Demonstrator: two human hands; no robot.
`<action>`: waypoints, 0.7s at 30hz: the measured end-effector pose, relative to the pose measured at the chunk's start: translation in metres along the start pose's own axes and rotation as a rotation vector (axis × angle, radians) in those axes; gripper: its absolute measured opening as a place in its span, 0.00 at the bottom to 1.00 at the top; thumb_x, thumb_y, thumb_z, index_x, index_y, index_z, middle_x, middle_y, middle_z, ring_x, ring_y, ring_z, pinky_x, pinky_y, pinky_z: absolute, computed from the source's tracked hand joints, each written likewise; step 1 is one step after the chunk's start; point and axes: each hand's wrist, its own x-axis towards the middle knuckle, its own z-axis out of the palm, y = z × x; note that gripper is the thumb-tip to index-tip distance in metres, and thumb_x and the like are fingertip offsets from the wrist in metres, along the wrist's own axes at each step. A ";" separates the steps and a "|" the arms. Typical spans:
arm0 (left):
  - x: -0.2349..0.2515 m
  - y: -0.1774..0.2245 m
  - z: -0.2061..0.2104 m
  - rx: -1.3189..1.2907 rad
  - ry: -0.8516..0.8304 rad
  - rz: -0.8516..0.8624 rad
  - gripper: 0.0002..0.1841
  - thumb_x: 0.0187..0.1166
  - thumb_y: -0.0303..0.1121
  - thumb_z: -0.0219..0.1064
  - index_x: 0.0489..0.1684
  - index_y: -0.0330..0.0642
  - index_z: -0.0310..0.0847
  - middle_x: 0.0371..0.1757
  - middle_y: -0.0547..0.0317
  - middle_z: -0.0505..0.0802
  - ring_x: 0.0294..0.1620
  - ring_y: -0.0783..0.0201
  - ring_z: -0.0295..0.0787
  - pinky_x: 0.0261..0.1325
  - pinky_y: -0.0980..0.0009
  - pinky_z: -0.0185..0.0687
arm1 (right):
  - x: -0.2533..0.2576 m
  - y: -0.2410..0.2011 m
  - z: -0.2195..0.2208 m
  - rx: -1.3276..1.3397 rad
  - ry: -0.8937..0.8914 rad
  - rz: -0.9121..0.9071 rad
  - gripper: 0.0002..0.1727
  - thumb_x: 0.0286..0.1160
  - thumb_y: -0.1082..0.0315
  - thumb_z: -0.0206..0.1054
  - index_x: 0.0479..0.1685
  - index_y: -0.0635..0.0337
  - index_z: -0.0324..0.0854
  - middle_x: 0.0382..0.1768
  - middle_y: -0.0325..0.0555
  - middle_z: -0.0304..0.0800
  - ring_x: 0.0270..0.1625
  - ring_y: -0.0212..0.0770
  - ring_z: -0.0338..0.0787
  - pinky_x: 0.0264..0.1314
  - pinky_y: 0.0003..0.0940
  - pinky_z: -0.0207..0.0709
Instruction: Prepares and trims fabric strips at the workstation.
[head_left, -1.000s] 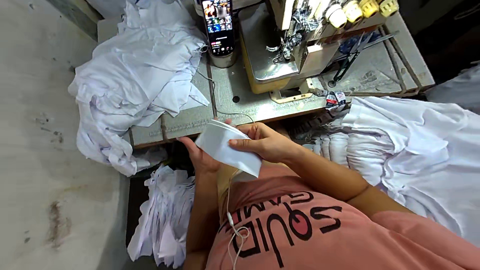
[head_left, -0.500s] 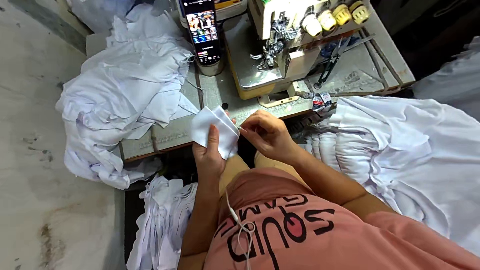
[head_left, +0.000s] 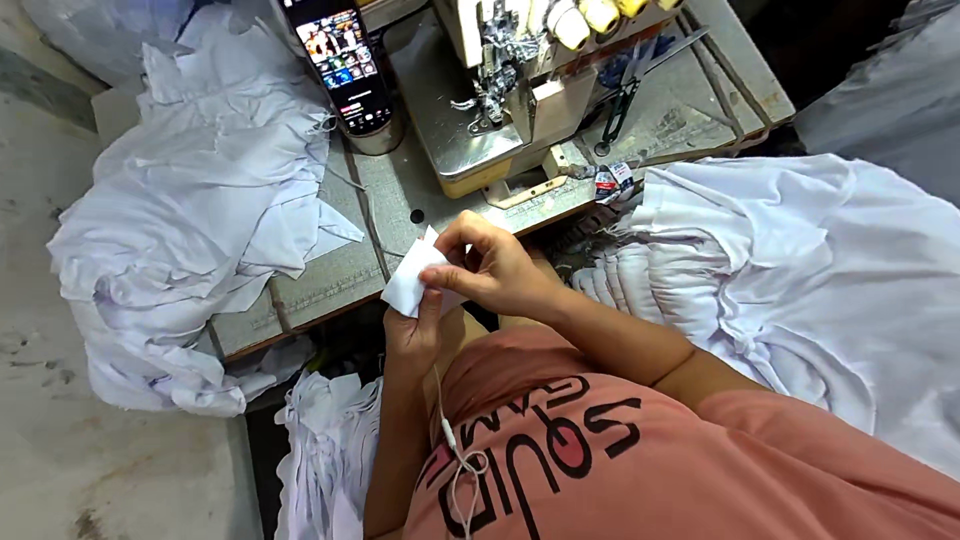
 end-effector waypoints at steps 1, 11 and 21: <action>0.001 0.000 0.002 -0.035 -0.006 -0.011 0.09 0.87 0.44 0.62 0.57 0.73 0.84 0.52 0.92 0.92 0.55 0.88 0.87 0.62 0.80 0.85 | 0.000 0.002 0.001 -0.018 0.018 -0.046 0.09 0.67 0.69 0.78 0.33 0.67 0.85 0.36 0.46 0.82 0.38 0.29 0.81 0.38 0.20 0.76; 0.004 0.011 0.025 -1.007 0.235 -0.492 0.26 0.77 0.62 0.62 0.53 0.50 0.90 0.51 0.58 0.96 0.57 0.62 0.93 0.61 0.58 0.89 | -0.005 0.032 0.001 -0.185 0.112 -0.469 0.06 0.72 0.75 0.72 0.34 0.72 0.88 0.38 0.57 0.94 0.46 0.44 0.92 0.53 0.32 0.84; 0.003 0.021 0.013 -0.460 0.103 -0.259 0.15 0.90 0.27 0.54 0.66 0.44 0.85 0.64 0.58 0.95 0.66 0.63 0.92 0.72 0.66 0.86 | -0.017 -0.008 -0.014 0.028 -0.188 -0.423 0.09 0.74 0.80 0.63 0.39 0.74 0.90 0.36 0.55 0.93 0.45 0.37 0.93 0.54 0.26 0.85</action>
